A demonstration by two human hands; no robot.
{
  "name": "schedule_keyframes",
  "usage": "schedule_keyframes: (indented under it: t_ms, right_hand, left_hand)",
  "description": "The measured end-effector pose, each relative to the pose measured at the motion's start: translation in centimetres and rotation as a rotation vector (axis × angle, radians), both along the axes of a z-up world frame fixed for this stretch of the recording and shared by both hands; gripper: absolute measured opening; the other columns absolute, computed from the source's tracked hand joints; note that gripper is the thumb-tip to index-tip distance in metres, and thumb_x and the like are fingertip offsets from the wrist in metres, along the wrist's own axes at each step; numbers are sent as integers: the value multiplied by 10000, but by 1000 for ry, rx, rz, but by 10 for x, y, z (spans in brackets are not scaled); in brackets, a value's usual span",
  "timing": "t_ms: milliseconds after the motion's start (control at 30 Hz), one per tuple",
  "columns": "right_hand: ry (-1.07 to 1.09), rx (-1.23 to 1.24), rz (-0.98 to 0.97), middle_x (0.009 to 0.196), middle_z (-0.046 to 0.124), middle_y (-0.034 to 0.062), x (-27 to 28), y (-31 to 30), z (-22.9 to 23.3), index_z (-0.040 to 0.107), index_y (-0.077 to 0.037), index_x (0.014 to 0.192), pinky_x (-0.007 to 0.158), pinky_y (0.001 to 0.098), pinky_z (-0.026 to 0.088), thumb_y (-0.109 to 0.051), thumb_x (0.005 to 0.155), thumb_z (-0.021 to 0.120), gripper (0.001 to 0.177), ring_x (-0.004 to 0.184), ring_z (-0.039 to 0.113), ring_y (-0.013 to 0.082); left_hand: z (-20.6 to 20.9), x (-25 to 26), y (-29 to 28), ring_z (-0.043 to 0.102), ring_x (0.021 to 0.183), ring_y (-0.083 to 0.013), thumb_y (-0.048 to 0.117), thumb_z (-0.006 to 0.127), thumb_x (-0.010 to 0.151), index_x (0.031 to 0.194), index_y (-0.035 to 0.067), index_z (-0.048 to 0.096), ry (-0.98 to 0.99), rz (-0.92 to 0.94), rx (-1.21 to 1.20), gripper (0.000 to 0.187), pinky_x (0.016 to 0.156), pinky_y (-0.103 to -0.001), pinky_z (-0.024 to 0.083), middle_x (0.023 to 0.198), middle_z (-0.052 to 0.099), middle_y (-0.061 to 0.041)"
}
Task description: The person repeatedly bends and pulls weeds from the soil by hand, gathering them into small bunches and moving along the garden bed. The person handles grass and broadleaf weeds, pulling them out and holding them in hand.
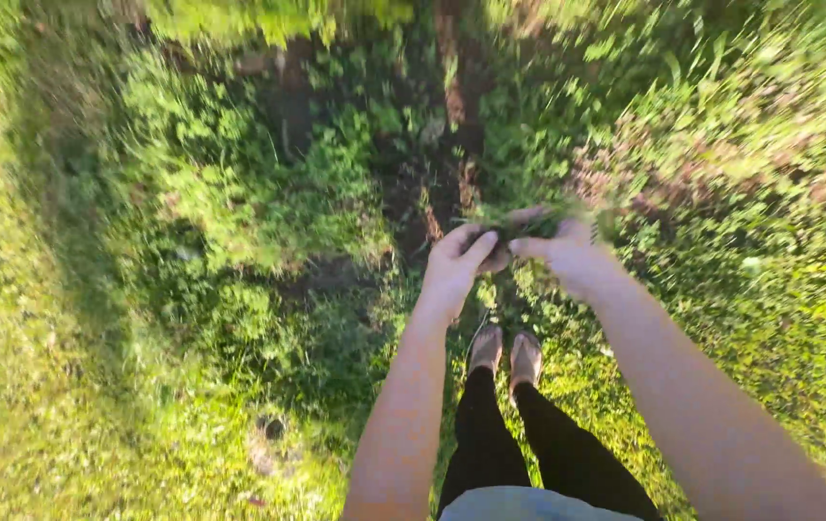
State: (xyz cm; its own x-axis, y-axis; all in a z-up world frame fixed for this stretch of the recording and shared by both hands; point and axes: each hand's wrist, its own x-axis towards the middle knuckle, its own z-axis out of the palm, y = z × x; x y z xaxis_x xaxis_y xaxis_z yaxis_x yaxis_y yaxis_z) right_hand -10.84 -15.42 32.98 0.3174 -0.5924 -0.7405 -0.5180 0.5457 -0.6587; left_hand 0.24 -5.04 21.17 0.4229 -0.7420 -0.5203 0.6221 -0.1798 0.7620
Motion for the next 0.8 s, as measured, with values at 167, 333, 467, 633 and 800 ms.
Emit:
schedule_keyframes:
  t_ms: [167,333,467,633,800]
  right_hand:
    - [26,-212,78,1078,737,197,8,-8,23,722,35,1169,889,408,524,-263,762,875,527,951,687,280]
    - [-76,-305,-35,866,768,174,-8,-28,19,796,-134,1113,595,337,640,-159,819,791,295,690,736,254]
    - [12,-328,71,1055,776,182,-19,-30,29,751,-105,1238,761,443,633,-279,910,760,372,867,762,308]
    - [20,-388,13,992,777,99,-32,-37,63,762,-189,1189,765,396,616,-351,878,828,357,795,741,231]
    - [-116,-436,-159,1123,765,189,-50,-26,84,761,-57,1174,883,411,618,-57,813,751,361,1022,739,309]
  left_hand:
    - [28,29,-14,753,843,-296,-18,744,905,1095,-55,690,-106,-83,24,201,737,-453,682,942,724,-188]
    - [69,35,-45,723,654,-192,123,780,915,1016,-13,737,-270,-189,139,175,549,-334,648,770,688,-99]
    - [119,24,-52,672,436,-203,286,719,983,905,28,753,-398,-224,193,271,364,-290,561,605,691,-152]
    - [123,9,-68,764,706,-226,254,689,1012,999,40,757,-369,-271,57,226,641,-353,653,831,772,-138]
    - [145,-8,-75,674,747,-216,10,762,890,1159,-46,733,-344,-486,-106,276,674,-356,621,911,724,-184]
